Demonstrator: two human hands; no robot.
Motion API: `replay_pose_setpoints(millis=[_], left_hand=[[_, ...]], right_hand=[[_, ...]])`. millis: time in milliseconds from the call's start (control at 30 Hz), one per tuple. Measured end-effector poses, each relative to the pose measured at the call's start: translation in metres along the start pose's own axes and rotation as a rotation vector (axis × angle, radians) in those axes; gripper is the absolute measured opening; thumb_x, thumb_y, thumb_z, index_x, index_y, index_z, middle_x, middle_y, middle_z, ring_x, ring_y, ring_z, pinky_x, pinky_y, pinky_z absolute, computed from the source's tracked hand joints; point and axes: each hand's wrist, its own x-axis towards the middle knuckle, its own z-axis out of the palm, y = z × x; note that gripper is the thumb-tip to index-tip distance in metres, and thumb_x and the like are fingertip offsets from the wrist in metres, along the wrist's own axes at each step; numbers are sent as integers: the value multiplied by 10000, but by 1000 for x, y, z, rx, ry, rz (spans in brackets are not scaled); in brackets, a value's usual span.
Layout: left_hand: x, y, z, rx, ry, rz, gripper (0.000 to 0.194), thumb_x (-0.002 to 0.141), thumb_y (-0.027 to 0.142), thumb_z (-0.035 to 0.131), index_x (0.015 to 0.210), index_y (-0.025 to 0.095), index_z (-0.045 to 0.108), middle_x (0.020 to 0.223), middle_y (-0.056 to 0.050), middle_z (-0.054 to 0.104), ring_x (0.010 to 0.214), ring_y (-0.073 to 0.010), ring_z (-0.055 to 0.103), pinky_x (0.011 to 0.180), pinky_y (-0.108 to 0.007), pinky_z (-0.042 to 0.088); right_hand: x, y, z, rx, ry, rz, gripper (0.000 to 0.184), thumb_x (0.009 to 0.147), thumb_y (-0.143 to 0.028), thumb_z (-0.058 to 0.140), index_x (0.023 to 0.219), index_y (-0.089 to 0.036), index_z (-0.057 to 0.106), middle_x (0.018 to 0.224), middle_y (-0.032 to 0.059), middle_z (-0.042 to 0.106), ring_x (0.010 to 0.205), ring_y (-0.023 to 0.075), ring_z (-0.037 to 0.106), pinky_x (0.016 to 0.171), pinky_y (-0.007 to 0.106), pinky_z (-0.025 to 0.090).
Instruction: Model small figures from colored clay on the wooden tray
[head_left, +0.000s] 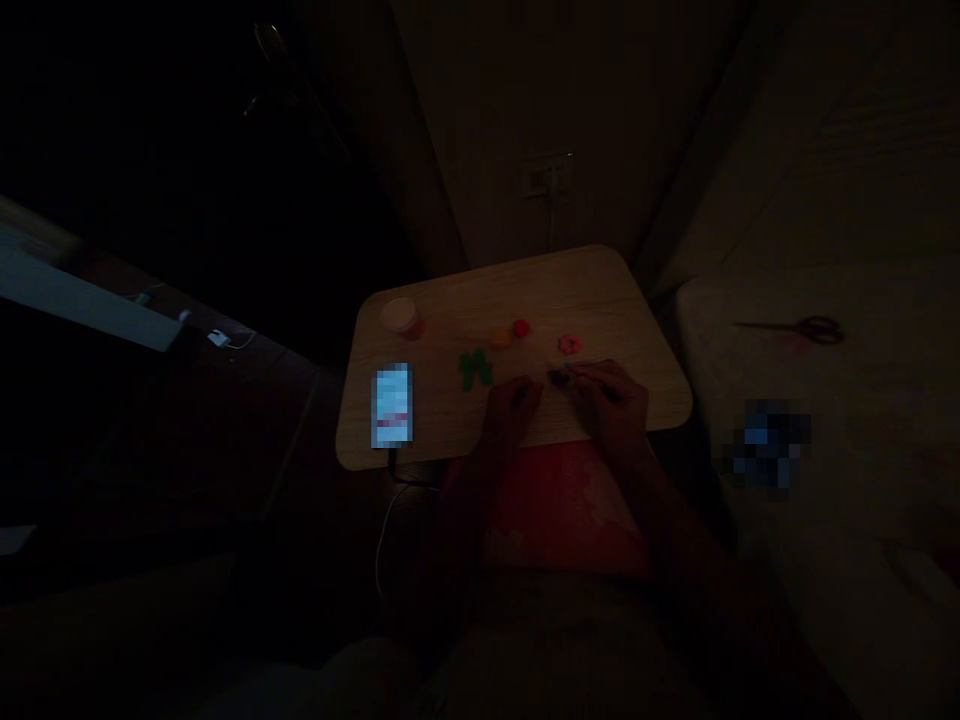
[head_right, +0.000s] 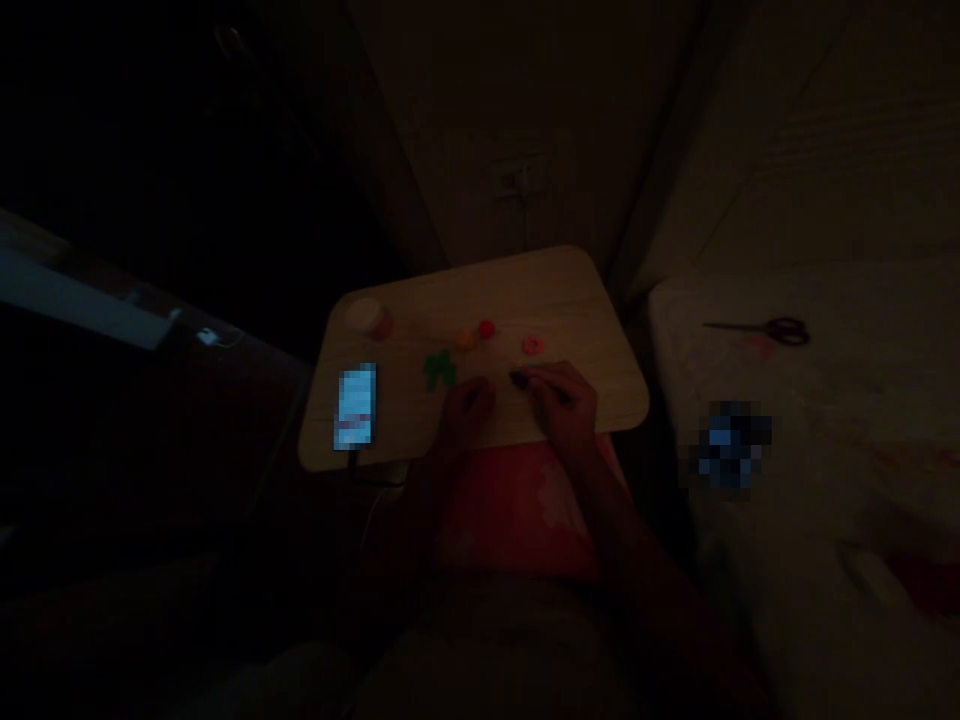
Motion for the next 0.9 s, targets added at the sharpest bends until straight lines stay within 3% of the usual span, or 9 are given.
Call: replay_pose_setpoints(millis=[100,300,467,700,900], left_hand=[[0,-2,0,-9,4,2,418,898,467,565,611,189,441,584,46,379,570,-96,337,548,-267,245],[0,0,-1,-2,4,-14,422,893,473,570,608,188,445,586,42,384,580,-99,342,553,-264,255],[0,1,-1,7,4,-2,427,903,461,561,605,189,421,583,44,359,580,-97,324,545,-258,243],[0,0,-1,-6,0,-8,406,894,465,571,620,188,459,585,44,390,574,-99,337,553,-263,256],[0,1,-2,14,-2,-13,399,891,447,564,612,182,457,590,44,392,582,-95,343,560,-259,254]], right_hand=[[0,-1,0,6,12,4,112,837,-261,732,896,-269,827,859,46,683,825,197,650,736,364,559],[-2,-2,1,37,-20,107,252,856,-292,717,1096,-291,795,972,48,720,866,202,675,790,382,570],[-1,-2,1,3,-31,81,150,852,-291,717,961,-263,817,947,52,752,881,215,700,804,388,576],[0,-5,4,47,15,75,81,729,-260,828,800,-248,793,870,41,736,842,208,692,705,343,565],[-1,6,5,89,97,137,264,650,-266,888,659,-213,630,750,-14,619,725,155,610,628,282,504]])
